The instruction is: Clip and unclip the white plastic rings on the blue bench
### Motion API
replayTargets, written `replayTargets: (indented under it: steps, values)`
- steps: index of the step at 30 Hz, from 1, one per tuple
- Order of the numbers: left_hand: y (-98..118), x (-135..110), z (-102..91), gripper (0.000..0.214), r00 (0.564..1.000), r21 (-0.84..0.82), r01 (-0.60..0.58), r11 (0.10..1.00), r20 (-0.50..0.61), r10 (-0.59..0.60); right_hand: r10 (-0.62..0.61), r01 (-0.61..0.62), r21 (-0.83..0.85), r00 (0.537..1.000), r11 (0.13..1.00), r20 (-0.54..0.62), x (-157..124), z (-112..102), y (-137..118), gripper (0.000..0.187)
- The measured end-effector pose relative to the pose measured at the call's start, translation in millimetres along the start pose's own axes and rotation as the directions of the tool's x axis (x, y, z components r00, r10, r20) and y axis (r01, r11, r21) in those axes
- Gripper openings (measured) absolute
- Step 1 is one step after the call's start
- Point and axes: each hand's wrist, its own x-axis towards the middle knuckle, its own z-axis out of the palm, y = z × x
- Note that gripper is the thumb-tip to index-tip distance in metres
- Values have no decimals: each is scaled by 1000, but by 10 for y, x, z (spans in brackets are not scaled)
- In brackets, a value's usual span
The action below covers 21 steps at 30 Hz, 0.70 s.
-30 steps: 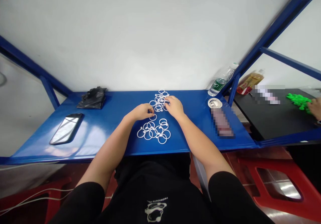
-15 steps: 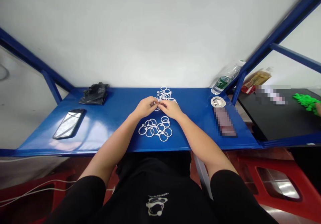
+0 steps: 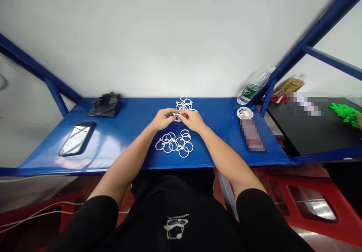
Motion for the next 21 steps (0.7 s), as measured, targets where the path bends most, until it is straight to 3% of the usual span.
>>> replayTargets:
  steps: [21]
  values:
    - [67, 16, -22, 23, 998, 71, -36, 997, -52, 39, 5, -5, -12, 998, 1000, 61, -12, 26, -8, 24]
